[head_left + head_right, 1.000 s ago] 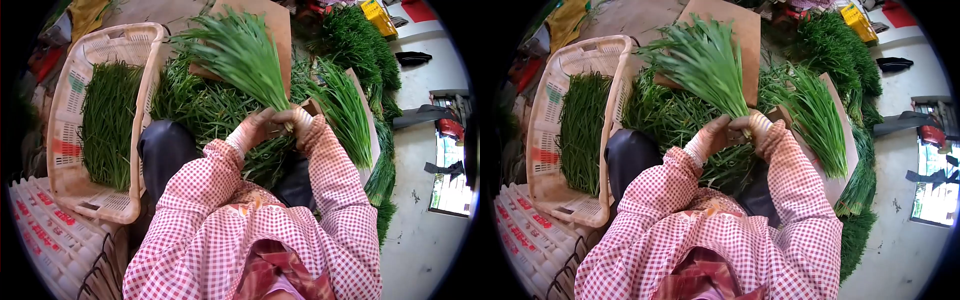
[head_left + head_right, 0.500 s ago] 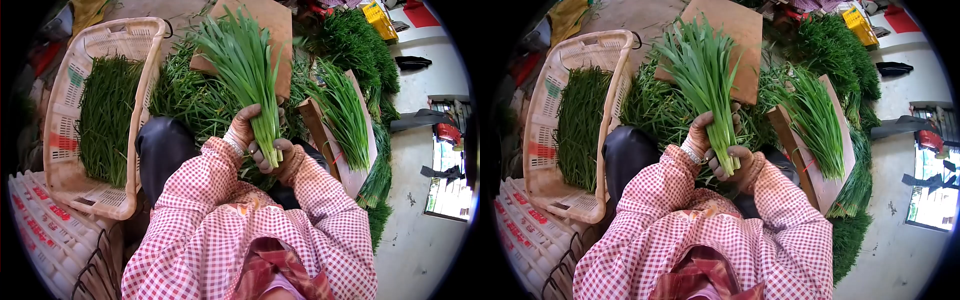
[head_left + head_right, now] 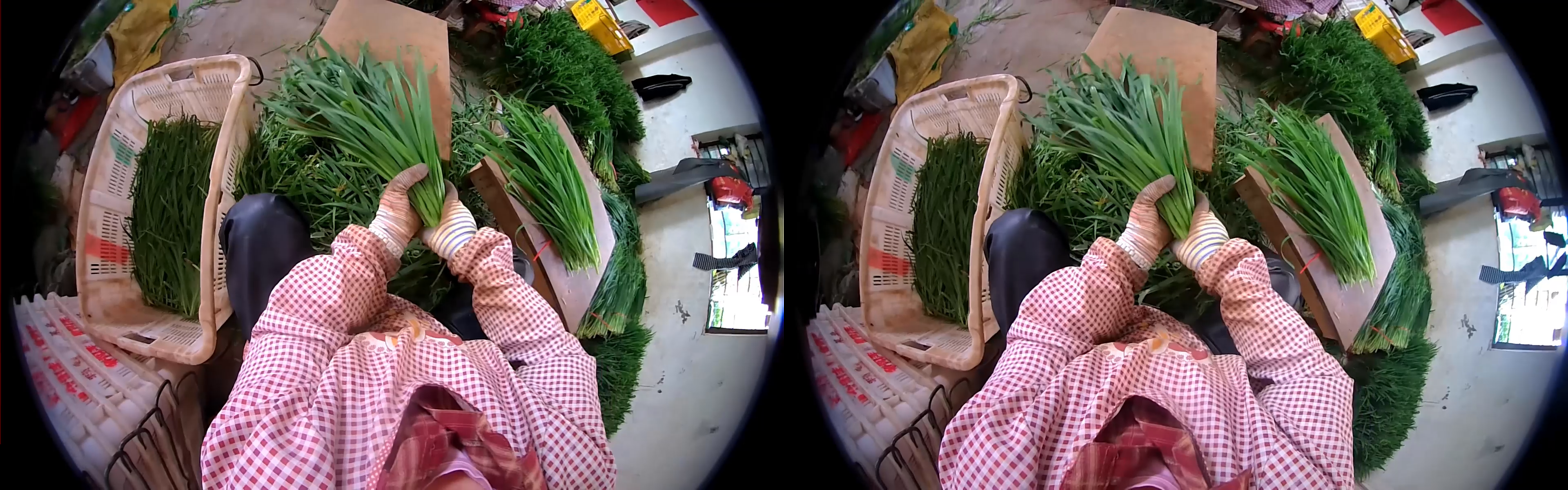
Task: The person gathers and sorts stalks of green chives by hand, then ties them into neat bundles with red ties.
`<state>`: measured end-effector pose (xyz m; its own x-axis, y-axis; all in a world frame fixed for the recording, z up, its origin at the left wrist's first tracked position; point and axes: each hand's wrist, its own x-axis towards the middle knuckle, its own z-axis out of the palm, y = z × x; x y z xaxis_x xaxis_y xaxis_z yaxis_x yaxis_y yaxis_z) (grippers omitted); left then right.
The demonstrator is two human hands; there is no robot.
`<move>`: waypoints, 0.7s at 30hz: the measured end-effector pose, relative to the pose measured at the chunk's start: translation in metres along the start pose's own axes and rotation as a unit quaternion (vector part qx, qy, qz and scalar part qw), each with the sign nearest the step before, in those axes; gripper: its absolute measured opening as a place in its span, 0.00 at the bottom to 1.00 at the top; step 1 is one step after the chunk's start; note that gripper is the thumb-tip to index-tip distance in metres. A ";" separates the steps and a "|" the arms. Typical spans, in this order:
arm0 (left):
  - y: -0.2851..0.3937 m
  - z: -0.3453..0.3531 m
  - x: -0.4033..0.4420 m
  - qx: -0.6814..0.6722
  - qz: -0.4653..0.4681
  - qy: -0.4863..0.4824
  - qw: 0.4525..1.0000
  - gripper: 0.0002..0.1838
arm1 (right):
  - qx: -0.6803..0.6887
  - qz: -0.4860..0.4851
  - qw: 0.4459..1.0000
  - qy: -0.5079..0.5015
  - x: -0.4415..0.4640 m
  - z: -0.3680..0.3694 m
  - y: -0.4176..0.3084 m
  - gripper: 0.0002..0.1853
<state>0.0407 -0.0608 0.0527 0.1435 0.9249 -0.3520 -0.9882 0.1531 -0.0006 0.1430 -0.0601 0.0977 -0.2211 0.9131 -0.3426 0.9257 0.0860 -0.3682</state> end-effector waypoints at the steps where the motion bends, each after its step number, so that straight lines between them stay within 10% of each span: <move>1: 0.000 0.003 -0.001 -0.002 0.021 -0.034 0.999 0.18 | -0.037 0.004 0.999 0.013 -0.001 -0.002 0.000 0.54; 9: 0.021 0.010 -0.032 0.094 0.097 -0.238 0.962 0.37 | 0.101 -0.116 0.987 -0.044 -0.029 -0.039 0.000 0.46; 14: 0.015 -0.017 -0.035 0.147 0.112 -0.254 0.949 0.43 | 0.146 -0.020 0.960 -0.240 -0.101 -0.060 0.036 0.51; 21: -0.067 0.027 0.023 0.184 0.018 -0.254 0.950 0.39 | 0.130 -0.091 0.987 -0.001 -0.122 -0.075 0.165 0.48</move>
<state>0.1112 -0.0410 0.0696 0.2090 0.9662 0.1506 -0.9210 0.1428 0.3623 0.3455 -0.1271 0.1439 -0.3774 0.8910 -0.2522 0.7611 0.1433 -0.6326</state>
